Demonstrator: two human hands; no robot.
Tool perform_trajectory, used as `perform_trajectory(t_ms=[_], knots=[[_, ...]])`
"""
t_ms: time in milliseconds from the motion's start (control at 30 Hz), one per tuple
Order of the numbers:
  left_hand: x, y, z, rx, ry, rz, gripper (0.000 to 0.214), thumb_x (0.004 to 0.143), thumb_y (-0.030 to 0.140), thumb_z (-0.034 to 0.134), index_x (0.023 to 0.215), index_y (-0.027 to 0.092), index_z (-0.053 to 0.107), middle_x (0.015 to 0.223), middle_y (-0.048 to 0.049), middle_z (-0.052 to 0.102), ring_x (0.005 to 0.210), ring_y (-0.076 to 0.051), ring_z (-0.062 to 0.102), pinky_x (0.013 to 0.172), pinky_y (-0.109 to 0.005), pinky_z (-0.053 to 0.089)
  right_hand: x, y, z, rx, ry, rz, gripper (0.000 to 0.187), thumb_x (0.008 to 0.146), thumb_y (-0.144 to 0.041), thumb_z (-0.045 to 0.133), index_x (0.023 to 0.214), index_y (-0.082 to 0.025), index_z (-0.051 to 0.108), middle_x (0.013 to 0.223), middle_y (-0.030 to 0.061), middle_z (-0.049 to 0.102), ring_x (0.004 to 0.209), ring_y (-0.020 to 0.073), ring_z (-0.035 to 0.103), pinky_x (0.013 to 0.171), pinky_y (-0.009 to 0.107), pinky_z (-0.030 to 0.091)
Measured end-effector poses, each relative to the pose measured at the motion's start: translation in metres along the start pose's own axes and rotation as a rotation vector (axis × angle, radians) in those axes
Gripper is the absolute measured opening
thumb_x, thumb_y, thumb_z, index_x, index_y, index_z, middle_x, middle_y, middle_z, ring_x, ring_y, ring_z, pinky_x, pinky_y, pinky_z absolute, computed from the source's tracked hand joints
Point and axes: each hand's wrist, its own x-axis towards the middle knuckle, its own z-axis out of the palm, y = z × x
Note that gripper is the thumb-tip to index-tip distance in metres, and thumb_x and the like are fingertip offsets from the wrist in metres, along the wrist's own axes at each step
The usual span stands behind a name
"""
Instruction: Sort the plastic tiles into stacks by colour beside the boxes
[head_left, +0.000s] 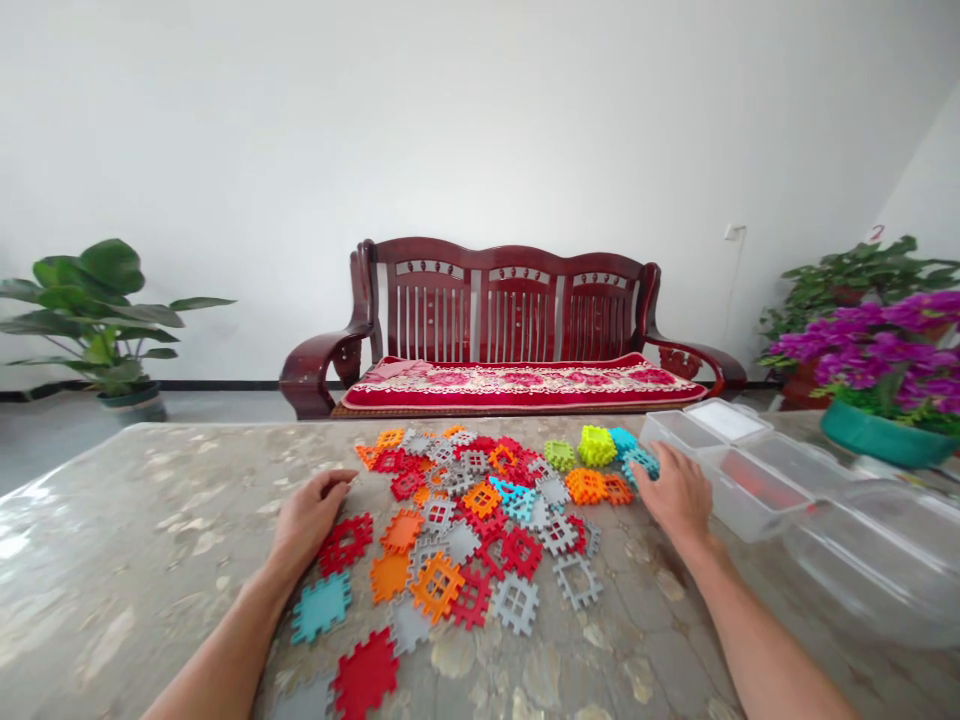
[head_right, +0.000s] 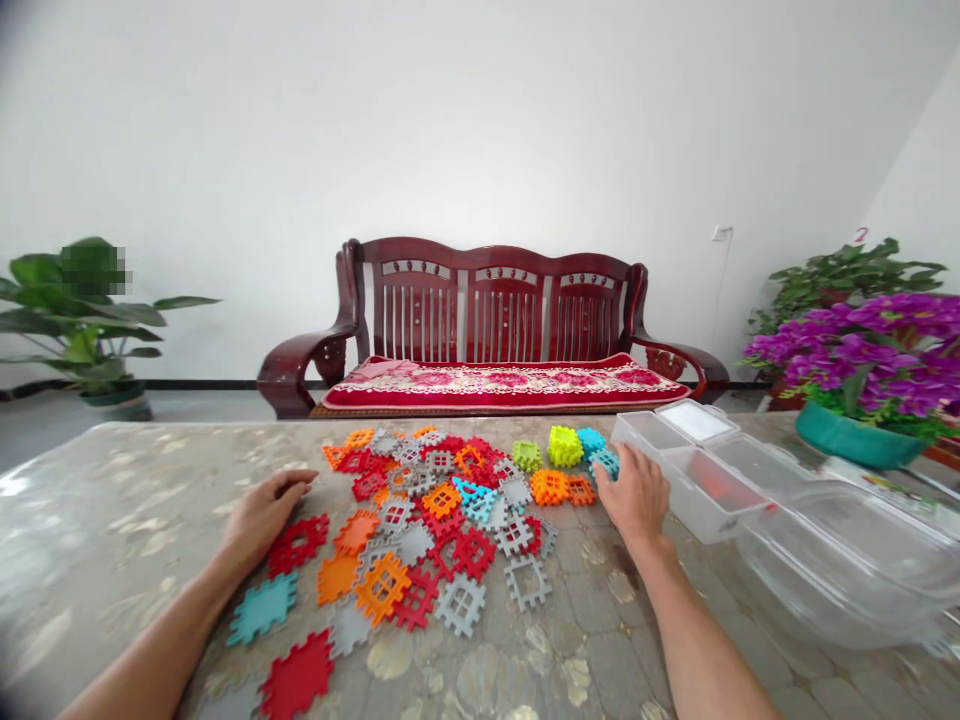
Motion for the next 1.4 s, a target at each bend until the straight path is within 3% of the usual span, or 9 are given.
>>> perform_trajectory(t_ms=[133, 400, 500, 733, 967, 1067, 1200, 1300, 1400], knots=[[-0.004, 0.007, -0.001, -0.133, 0.032, -0.036, 0.031, 0.068, 0.039, 0.058, 0.089, 0.022, 0.073, 0.092, -0.0042, 0.077, 0.092, -0.025, 0.068, 0.091, -0.036, 0.049, -0.007, -0.03, -0.008, 0.242, 0.082, -0.189, 0.039, 0.09, -0.036, 0.046, 0.119, -0.019, 0.066, 0.125, 0.0118, 0.066, 0.116, 0.0288, 0.056, 0.103, 0.044, 0.04], [-0.005, 0.006, 0.001, -0.276, 0.067, -0.058, 0.036, 0.071, 0.034, 0.055, 0.098, 0.017, 0.073, 0.099, -0.0067, 0.077, 0.09, -0.02, 0.07, 0.085, -0.031, 0.054, -0.067, -0.148, -0.025, 0.596, -0.355, -0.675, 0.027, 0.089, -0.027, 0.054, 0.109, -0.029, 0.072, 0.112, 0.0035, 0.073, 0.109, 0.0237, 0.062, 0.101, 0.042, 0.045], [-0.005, 0.005, 0.0, -0.305, 0.056, -0.057, 0.037, 0.071, 0.035, 0.055, 0.099, 0.017, 0.072, 0.098, -0.0066, 0.077, 0.088, -0.02, 0.071, 0.082, -0.031, 0.054, -0.075, -0.167, -0.028, 0.5, -0.37, -0.632, 0.038, 0.087, -0.022, 0.055, 0.123, -0.027, 0.067, 0.121, 0.0056, 0.07, 0.114, 0.0251, 0.059, 0.104, 0.044, 0.042], [0.0, 0.0, 0.001, -0.257, 0.038, -0.032, 0.033, 0.067, 0.038, 0.059, 0.091, 0.02, 0.073, 0.092, -0.0057, 0.077, 0.088, -0.023, 0.068, 0.087, -0.035, 0.052, -0.086, -0.167, -0.02, 0.314, -0.457, -0.448, 0.044, 0.093, -0.035, 0.052, 0.133, -0.018, 0.061, 0.135, 0.0158, 0.062, 0.126, 0.0329, 0.055, 0.107, 0.05, 0.04], [0.0, -0.001, 0.001, -0.17, 0.023, -0.008, 0.036, 0.069, 0.042, 0.055, 0.094, 0.021, 0.073, 0.094, -0.0052, 0.077, 0.09, -0.023, 0.069, 0.086, -0.034, 0.053, -0.104, -0.189, -0.026, 0.557, -0.608, -0.537, 0.052, 0.093, -0.031, 0.05, 0.143, -0.018, 0.052, 0.151, 0.0105, 0.047, 0.141, 0.0257, 0.042, 0.118, 0.042, 0.032], [-0.002, 0.003, -0.001, -0.172, 0.021, -0.012, 0.037, 0.069, 0.042, 0.055, 0.094, 0.02, 0.072, 0.093, -0.0051, 0.077, 0.089, -0.024, 0.07, 0.085, -0.034, 0.053, -0.093, -0.179, -0.028, 0.585, -0.549, -0.54, 0.047, 0.094, -0.024, 0.044, 0.141, -0.02, 0.054, 0.147, 0.0072, 0.052, 0.137, 0.0212, 0.047, 0.117, 0.039, 0.035], [-0.003, 0.007, -0.002, -0.157, 0.014, -0.009, 0.038, 0.068, 0.043, 0.054, 0.094, 0.02, 0.072, 0.094, -0.0053, 0.077, 0.09, -0.024, 0.069, 0.086, -0.035, 0.053, -0.072, -0.154, -0.029, 0.336, -0.387, -0.418, 0.047, 0.093, -0.018, 0.042, 0.138, -0.016, 0.056, 0.141, 0.0119, 0.057, 0.131, 0.0268, 0.05, 0.114, 0.044, 0.036], [-0.003, 0.005, -0.001, -0.15, 0.003, -0.018, 0.039, 0.068, 0.043, 0.053, 0.093, 0.021, 0.072, 0.097, -0.0057, 0.077, 0.09, -0.024, 0.07, 0.088, -0.036, 0.052, -0.068, -0.143, -0.027, 0.185, -0.449, -0.383, 0.048, 0.091, -0.02, 0.048, 0.138, -0.012, 0.055, 0.138, 0.0159, 0.058, 0.126, 0.0311, 0.054, 0.108, 0.045, 0.041], [-0.001, 0.001, 0.0, -0.158, 0.0, -0.022, 0.04, 0.068, 0.043, 0.052, 0.094, 0.021, 0.072, 0.097, -0.006, 0.077, 0.09, -0.024, 0.07, 0.089, -0.036, 0.051, -0.073, -0.143, -0.024, 0.197, -0.512, -0.438, 0.045, 0.092, -0.019, 0.048, 0.135, -0.014, 0.057, 0.136, 0.0134, 0.06, 0.124, 0.0279, 0.056, 0.106, 0.041, 0.042]])
